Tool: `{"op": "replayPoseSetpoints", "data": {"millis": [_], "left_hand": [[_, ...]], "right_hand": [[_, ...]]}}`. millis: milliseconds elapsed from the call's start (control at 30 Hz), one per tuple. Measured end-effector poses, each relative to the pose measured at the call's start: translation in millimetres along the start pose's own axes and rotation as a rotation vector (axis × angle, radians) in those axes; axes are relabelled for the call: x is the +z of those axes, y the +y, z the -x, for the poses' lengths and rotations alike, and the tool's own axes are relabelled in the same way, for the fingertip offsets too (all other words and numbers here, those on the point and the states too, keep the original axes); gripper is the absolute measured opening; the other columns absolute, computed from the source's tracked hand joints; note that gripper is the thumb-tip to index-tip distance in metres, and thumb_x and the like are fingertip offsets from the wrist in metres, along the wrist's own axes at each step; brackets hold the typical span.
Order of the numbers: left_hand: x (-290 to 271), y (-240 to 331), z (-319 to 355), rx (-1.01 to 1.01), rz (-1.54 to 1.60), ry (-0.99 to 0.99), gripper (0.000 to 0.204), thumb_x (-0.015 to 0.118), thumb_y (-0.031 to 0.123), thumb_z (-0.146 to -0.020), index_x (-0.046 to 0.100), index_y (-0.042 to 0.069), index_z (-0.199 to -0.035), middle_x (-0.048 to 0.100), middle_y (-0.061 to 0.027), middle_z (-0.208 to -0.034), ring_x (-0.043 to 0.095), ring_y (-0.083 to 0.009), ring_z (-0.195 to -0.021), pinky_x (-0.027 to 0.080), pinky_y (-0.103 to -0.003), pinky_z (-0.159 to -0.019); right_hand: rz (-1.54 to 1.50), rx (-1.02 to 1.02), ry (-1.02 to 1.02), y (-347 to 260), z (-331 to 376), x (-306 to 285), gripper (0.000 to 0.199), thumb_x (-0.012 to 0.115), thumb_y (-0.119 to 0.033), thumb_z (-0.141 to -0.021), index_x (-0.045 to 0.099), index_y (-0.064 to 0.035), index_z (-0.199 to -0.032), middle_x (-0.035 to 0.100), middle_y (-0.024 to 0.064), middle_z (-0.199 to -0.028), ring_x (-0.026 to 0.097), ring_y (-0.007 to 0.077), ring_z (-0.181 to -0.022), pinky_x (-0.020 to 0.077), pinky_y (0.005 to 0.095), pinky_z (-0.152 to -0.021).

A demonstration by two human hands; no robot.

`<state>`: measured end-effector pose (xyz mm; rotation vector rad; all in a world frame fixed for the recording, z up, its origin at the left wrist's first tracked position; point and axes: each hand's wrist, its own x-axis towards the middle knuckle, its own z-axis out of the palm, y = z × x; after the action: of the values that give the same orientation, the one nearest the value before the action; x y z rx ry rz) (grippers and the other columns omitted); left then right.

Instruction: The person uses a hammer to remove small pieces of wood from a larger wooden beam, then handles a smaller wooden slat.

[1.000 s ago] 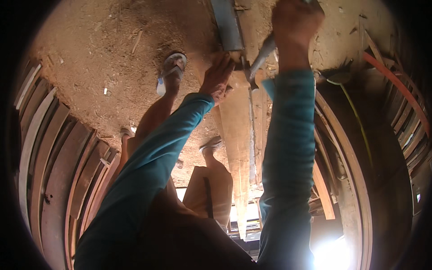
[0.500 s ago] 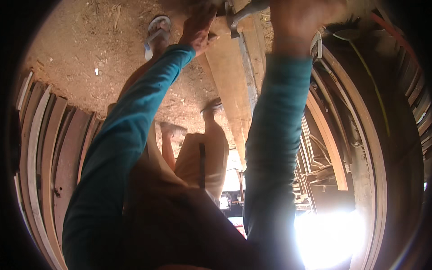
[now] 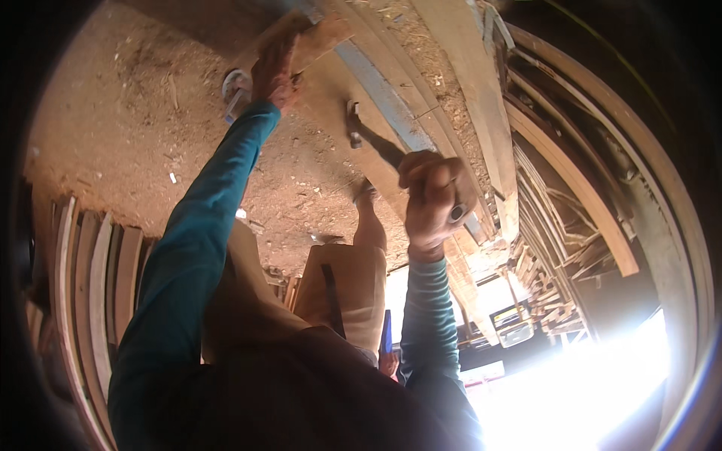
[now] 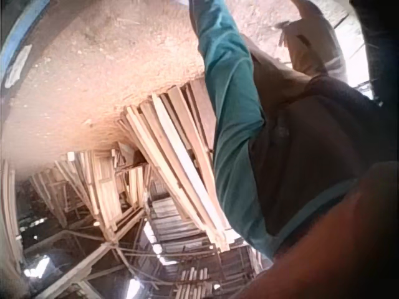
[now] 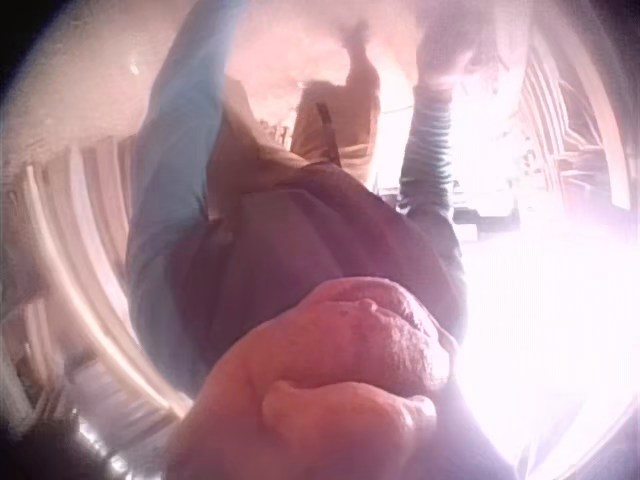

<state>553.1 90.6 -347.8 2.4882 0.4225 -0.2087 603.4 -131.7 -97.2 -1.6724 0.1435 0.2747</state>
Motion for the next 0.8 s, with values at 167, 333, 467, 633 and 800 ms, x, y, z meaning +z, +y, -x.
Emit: {"op": "replayPoseSetpoints", "data": {"millis": [167,333,467,633,800], "left_hand": [[-16.1,18.3,4.2,0.108,-0.113,0.036,0.088,0.077,0.024,-0.079,0.031,0.017,-0.154,0.043,-0.02,-0.147,0.041,-0.0421,-0.134,0.037,-0.053,-0.109],[-21.8,80.4,20.2,0.386,-0.032,0.104,0.067,0.078,0.027,-0.081,0.05,0.011,-0.14,0.052,-0.0195,-0.139,0.048,-0.0395,-0.129,0.042,-0.051,-0.105],[6.6,142.2,29.9,0.481,0.133,-0.185,0.039,0.073,0.024,-0.087,0.064,0.005,-0.119,0.067,-0.0172,-0.116,0.063,-0.0359,-0.11,0.049,-0.044,-0.098],[132.1,235.5,1.5,0.485,-0.107,-0.625,0.036,0.064,0.031,-0.094,0.064,0.008,-0.121,0.065,-0.0181,-0.12,0.061,-0.036,-0.114,0.049,-0.045,-0.098],[302.0,203.4,-88.6,0.581,-0.269,-0.766,0.042,0.054,0.035,-0.1,0.058,0.012,-0.136,0.06,-0.0178,-0.134,0.061,-0.0353,-0.117,0.05,-0.047,-0.099]], "right_hand": [[0.155,-0.047,-0.05,-27.8,89.0,-21.9,0.034,0.053,-0.027,-0.1,0.056,0.0012,-0.081,0.053,0.0103,-0.063,0.053,0.0214,-0.061,0.0423,0.0326,-0.058],[0.198,0.005,-0.092,-15.2,158.8,-62.7,0.01,0.063,-0.012,-0.086,0.061,-0.0032,-0.082,0.058,0.0098,-0.074,0.057,0.026,-0.067,0.0467,0.0364,-0.066],[0.115,0.093,-0.133,26.9,203.3,-68.7,0.011,0.065,-0.009,-0.085,0.06,-0.0032,-0.078,0.058,0.0098,-0.073,0.058,0.0283,-0.067,0.0459,0.0389,-0.065],[-0.009,0.258,-0.033,101.6,237.0,-91.0,0.013,0.067,-0.01,-0.086,0.06,-0.0025,-0.077,0.057,0.0123,-0.07,0.057,0.031,-0.065,0.0457,0.0411,-0.064],[0.02,0.253,-0.308,112.7,241.0,-112.7,0.029,0.066,-0.027,-0.088,0.059,-0.0011,-0.078,0.057,0.0183,-0.072,0.058,0.0387,-0.072,0.0471,0.0452,-0.067]]}}
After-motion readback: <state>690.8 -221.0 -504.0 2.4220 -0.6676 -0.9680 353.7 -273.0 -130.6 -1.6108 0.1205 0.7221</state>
